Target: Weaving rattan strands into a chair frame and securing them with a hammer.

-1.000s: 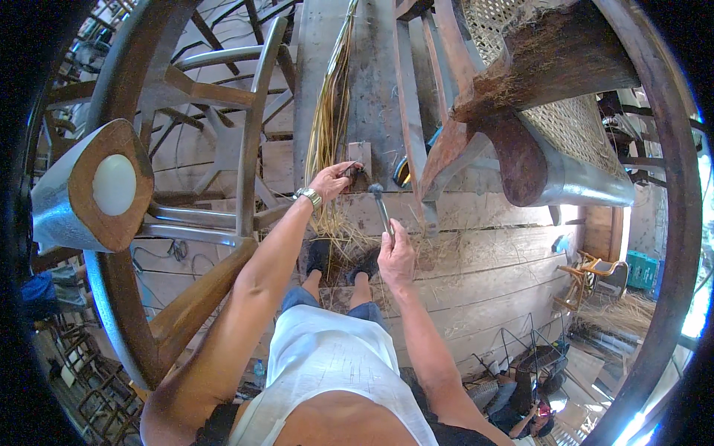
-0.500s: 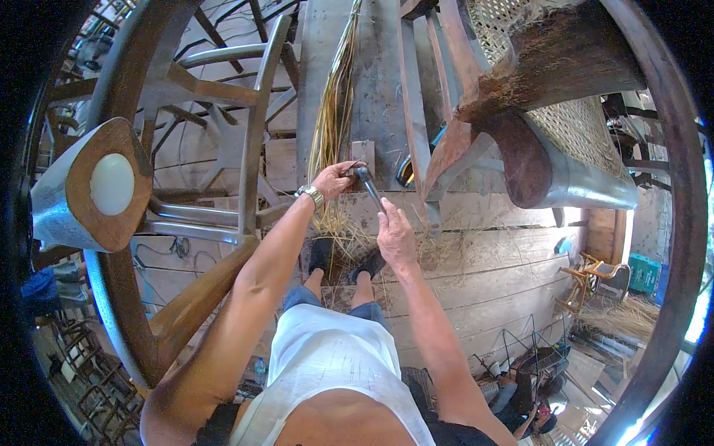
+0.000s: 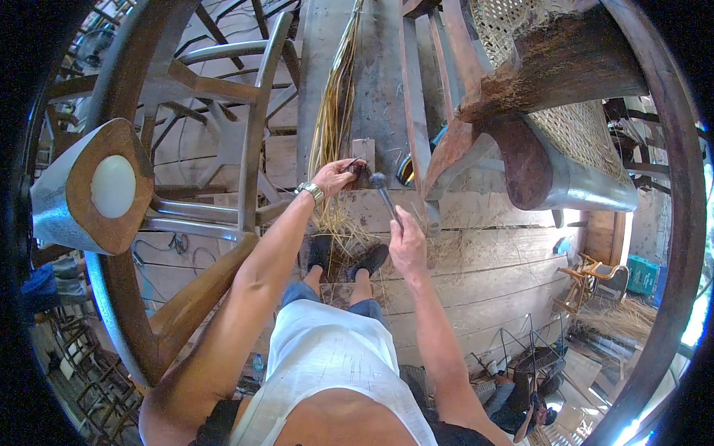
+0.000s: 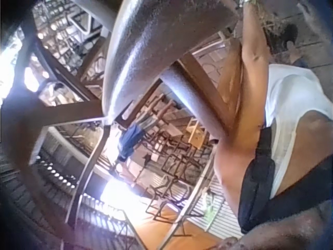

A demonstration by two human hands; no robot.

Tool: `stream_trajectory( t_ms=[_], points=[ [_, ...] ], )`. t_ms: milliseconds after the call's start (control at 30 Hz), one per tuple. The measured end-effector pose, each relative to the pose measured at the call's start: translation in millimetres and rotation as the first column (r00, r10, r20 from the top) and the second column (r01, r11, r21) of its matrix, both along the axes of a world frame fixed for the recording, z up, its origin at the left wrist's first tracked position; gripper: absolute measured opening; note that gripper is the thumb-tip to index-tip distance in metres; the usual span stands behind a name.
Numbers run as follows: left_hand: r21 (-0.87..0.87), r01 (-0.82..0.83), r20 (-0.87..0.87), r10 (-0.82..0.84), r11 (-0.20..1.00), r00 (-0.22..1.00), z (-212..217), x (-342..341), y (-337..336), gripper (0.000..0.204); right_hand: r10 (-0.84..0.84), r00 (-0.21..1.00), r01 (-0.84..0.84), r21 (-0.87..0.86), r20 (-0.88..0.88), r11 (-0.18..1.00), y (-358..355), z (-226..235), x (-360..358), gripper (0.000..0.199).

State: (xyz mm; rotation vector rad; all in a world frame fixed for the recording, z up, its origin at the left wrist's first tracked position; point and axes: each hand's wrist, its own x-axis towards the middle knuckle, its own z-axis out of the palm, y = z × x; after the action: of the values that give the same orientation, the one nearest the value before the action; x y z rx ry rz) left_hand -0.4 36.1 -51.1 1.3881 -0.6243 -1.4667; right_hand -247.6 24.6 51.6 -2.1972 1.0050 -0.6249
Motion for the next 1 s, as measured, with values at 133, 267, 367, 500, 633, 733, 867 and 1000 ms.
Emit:
stream_trajectory(
  t_ms=[133, 267, 367, 500, 633, 733, 867, 1000],
  points=[
    [0.019, -0.014, 0.033, 0.013, 1.0, 0.999, 1.2, -0.8, 1.5, 0.044, -0.172, 0.983, 0.182, 0.204, -0.065, 0.962, 21.4, -4.0, -20.0, 0.029],
    [-0.014, -0.07, -0.03, 0.07, 0.997, 0.997, 5.2, -6.8, 1.9, 0.045, -0.263, 0.964, 0.261, 0.393, -0.052, 0.882, 14.9, -2.0, -4.1, 0.031],
    [-0.037, -0.124, -0.139, 0.118, 0.992, 0.983, -5.7, -5.8, 4.6, 0.045, -0.224, 0.974, 0.212, 0.326, -0.001, 0.921, -16.2, 1.8, 33.8, 0.033],
    [-0.072, -0.093, -0.224, 0.075, 0.993, 0.972, -9.6, -2.9, 5.8, 0.043, -0.09, 0.996, 0.088, 0.048, 0.021, 0.995, -80.9, -9.8, 95.9, 0.036],
    [-0.015, -0.03, -0.056, 0.03, 0.999, 0.998, 9.6, -9.7, 3.5, 0.039, -0.062, 0.995, 0.049, -0.178, -0.072, 0.983, -157.6, -40.1, 141.5, 0.041],
    [-0.081, -0.181, 0.381, 0.198, 0.98, 0.903, 26.3, -22.4, 14.4, 0.031, -0.085, 0.959, 0.023, -0.226, -0.269, 0.974, -175.2, -45.5, 154.3, 0.042],
    [-0.162, -0.365, 0.319, 0.398, 0.917, 0.86, 43.5, -34.0, 50.4, 0.021, -0.04, 0.997, 0.027, -0.172, -0.072, 0.985, -133.1, -24.4, 180.9, 0.025],
    [-0.059, -0.457, 0.096, 0.461, 0.887, 0.882, 35.0, -51.7, 90.6, 0.018, 0.004, 0.985, -0.012, -0.043, -0.173, 0.999, -89.8, -21.7, 187.7, 0.018]
  ],
)
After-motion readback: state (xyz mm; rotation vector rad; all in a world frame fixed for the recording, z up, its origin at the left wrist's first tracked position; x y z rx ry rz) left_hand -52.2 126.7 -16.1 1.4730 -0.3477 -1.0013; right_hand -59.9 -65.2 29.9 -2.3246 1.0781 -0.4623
